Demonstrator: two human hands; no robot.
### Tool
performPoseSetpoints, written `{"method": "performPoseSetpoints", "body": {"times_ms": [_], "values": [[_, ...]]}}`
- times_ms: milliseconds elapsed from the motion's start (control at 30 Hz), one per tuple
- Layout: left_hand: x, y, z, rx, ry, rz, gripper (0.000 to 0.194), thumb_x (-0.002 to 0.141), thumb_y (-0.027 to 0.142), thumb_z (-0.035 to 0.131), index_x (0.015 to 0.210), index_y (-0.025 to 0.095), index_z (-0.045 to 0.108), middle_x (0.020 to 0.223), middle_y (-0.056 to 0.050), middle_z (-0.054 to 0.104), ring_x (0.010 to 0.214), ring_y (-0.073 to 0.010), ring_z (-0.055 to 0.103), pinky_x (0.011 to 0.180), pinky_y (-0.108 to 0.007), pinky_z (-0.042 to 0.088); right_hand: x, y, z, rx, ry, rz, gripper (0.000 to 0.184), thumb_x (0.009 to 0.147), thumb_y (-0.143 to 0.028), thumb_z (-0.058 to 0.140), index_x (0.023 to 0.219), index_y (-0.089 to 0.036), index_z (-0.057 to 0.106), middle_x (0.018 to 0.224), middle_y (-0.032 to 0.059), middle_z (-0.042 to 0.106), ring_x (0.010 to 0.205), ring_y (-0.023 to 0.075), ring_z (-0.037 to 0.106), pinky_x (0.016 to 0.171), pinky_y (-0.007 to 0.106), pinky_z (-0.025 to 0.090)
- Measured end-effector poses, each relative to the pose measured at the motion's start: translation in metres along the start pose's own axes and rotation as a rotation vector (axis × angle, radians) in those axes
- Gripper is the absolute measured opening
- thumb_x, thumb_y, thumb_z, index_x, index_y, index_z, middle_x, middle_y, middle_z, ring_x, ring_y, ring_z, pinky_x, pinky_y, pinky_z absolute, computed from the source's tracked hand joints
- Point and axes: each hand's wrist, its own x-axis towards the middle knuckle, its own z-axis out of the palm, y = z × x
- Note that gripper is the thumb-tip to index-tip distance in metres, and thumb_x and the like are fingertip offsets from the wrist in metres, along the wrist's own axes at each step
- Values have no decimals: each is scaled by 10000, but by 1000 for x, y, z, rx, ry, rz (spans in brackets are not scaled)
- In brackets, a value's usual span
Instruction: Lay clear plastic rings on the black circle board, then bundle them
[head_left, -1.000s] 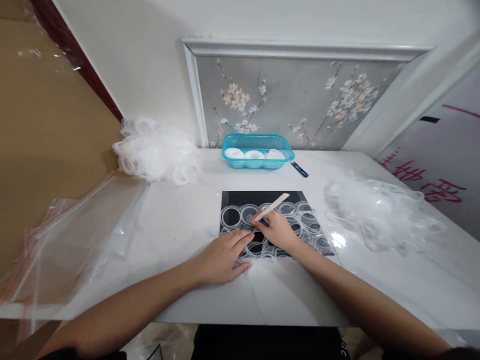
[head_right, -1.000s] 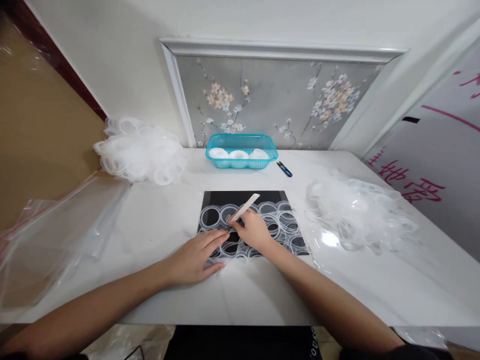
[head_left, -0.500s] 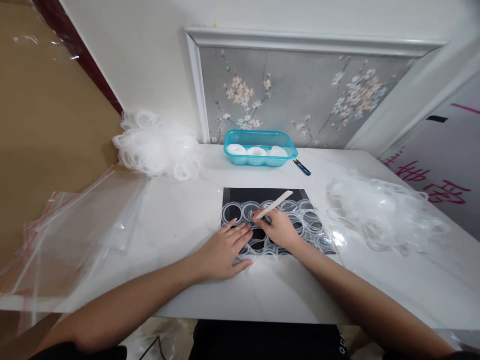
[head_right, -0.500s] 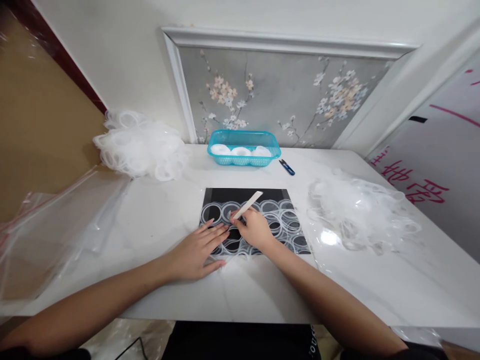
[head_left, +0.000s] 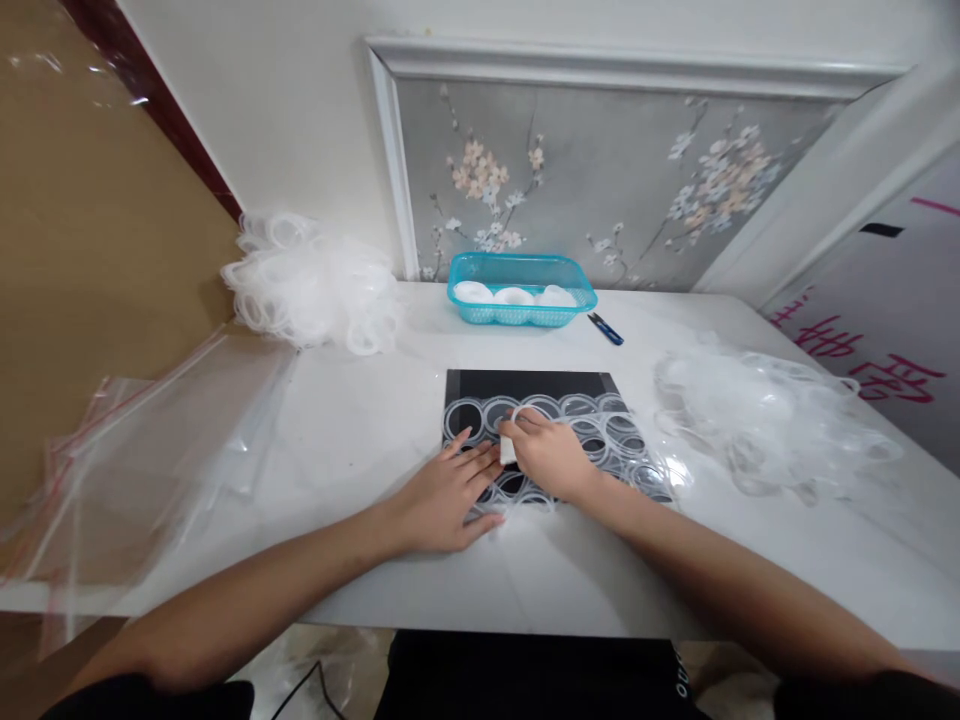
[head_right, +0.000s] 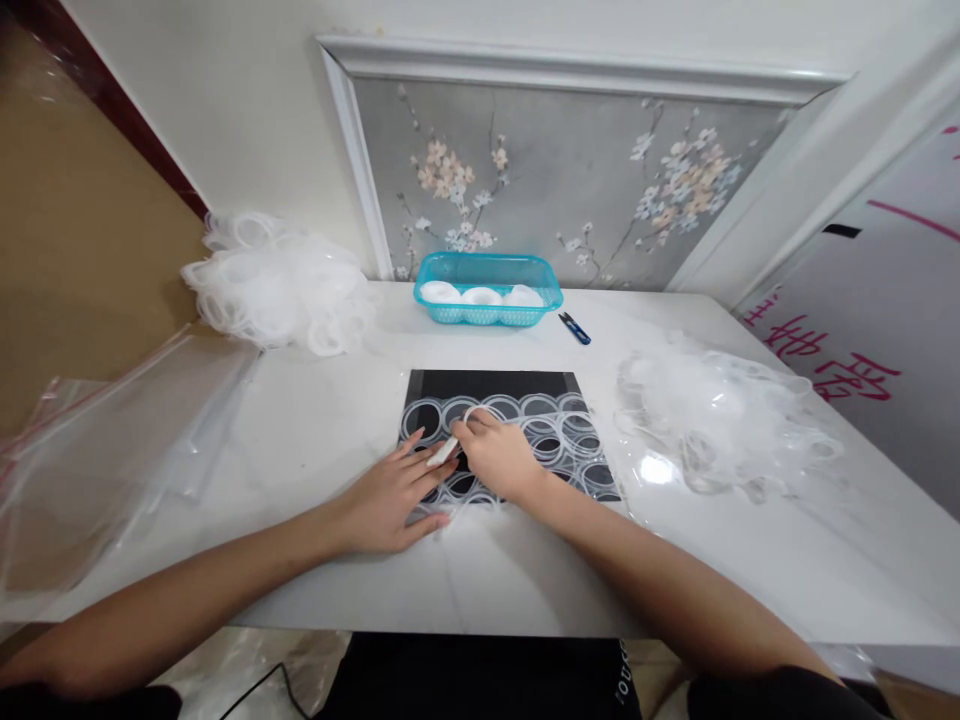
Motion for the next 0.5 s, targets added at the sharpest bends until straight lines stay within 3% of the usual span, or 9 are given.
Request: {"method": "performPoseSetpoints", "body": {"times_ms": [67, 167, 267, 367, 500], "values": [[0, -2, 0, -26, -1, 10, 642, 941, 555, 342, 1377, 88, 407, 1453, -144, 363, 1368, -244, 318, 1169, -447, 37, 17, 16, -16, -57, 102, 100, 298, 843, -88, 427, 1017, -169, 655, 968, 123, 684, 940, 220, 615, 616, 255, 470], [-1, -6, -1, -69, 10, 24, 619, 936, 538, 379, 1372, 100, 410, 1461, -134, 353, 1367, -245, 319, 1167, -464, 54, 36, 53, -47, -58, 442, 388, 257, 887, -188, 434, 965, -144, 675, 965, 130, 685, 880, 238, 628, 693, 321, 479], [0, -8, -5, -120, 35, 56, 510, 931, 466, 441, 1326, 144, 461, 1399, -105, 462, 1336, -240, 377, 1164, -498, 66, 29, 77, -66, 12, 641, 436, 263, 912, -285, 444, 948, -158, 672, 974, 106, 697, 923, 255, 628, 761, 361, 473], [1, -2, -12, -164, 25, 175, 355, 939, 262, 420, 1275, 177, 498, 1320, -59, 555, 1335, -187, 380, 1177, -472, 74, 3, 76, -59, 95, 488, 351, 241, 906, -280, 450, 926, -186, 671, 987, 82, 701, 918, 248, 635, 761, 352, 479], [4, 13, -23, -142, -50, 446, 375, 843, 130, 435, 1192, 200, 551, 1214, -10, 630, 1344, -170, 359, 1186, -468, 1, -21, 59, -30, 265, 196, 284, 202, 887, -242, 489, 933, -203, 682, 996, 67, 707, 933, 234, 646, 784, 325, 490]]}}
